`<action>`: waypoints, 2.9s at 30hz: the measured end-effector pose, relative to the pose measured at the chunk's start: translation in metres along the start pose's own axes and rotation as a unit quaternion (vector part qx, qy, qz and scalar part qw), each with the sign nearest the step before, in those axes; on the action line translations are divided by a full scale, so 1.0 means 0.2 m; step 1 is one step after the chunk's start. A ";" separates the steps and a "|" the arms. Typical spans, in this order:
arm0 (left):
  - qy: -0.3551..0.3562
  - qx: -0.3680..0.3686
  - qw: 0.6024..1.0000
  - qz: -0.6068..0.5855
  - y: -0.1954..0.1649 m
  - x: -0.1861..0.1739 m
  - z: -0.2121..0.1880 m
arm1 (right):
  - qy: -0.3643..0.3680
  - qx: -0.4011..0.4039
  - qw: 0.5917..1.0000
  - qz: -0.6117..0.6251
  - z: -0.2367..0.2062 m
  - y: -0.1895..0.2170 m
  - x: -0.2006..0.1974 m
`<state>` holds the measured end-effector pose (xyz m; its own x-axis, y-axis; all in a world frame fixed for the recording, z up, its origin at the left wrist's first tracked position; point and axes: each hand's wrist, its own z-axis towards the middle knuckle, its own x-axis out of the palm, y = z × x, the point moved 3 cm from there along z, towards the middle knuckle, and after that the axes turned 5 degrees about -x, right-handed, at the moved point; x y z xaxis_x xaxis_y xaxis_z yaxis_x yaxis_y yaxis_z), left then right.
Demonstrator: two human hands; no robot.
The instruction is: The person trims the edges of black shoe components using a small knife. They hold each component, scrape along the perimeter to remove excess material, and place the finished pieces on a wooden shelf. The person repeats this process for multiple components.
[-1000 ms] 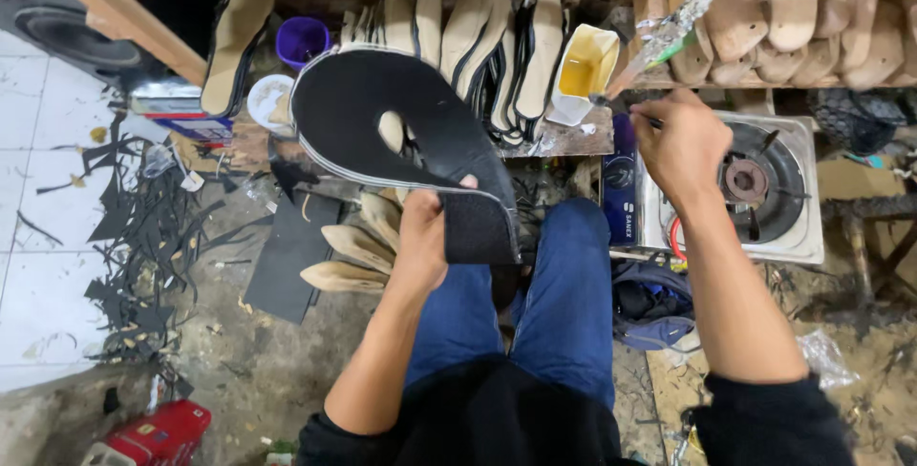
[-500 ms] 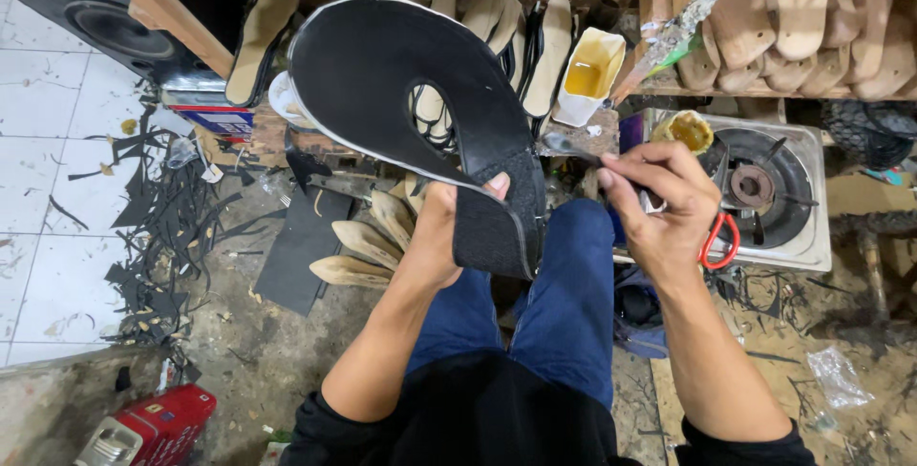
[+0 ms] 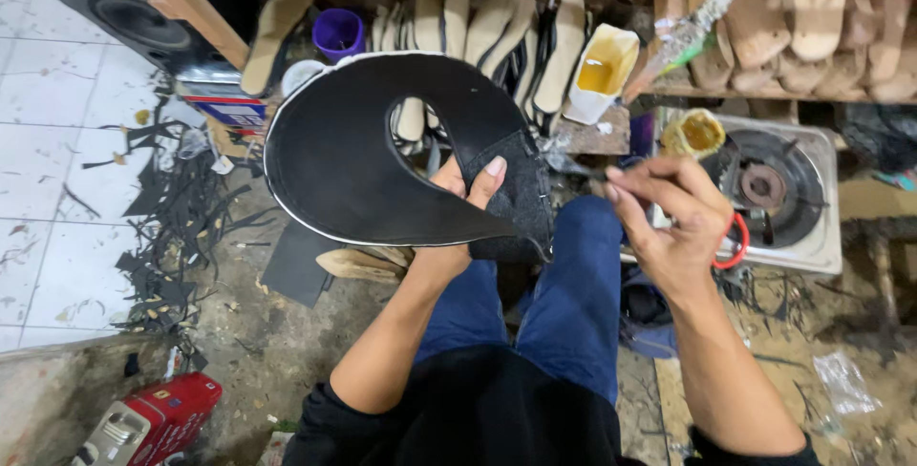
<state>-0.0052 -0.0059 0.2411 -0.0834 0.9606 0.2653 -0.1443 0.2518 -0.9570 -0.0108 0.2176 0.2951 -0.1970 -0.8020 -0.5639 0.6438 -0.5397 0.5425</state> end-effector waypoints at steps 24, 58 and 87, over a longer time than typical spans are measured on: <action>-0.180 0.154 0.971 0.003 0.08 -0.06 0.01 | 0.033 -0.009 0.998 0.046 -0.07 0.00 -0.01; -0.146 0.020 0.963 0.227 0.30 -0.26 0.15 | 0.044 0.080 0.963 -0.255 0.34 -0.83 0.02; 0.046 -0.011 0.999 0.017 0.15 -0.03 0.04 | 0.047 0.039 0.948 -0.312 0.23 -0.87 0.07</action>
<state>-0.0168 -0.0048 0.2111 0.0034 0.9752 0.2212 -0.1206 0.2200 -0.9680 -0.1589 0.2884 0.2210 -0.4525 -0.2965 -0.8410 0.3659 -0.9218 0.1281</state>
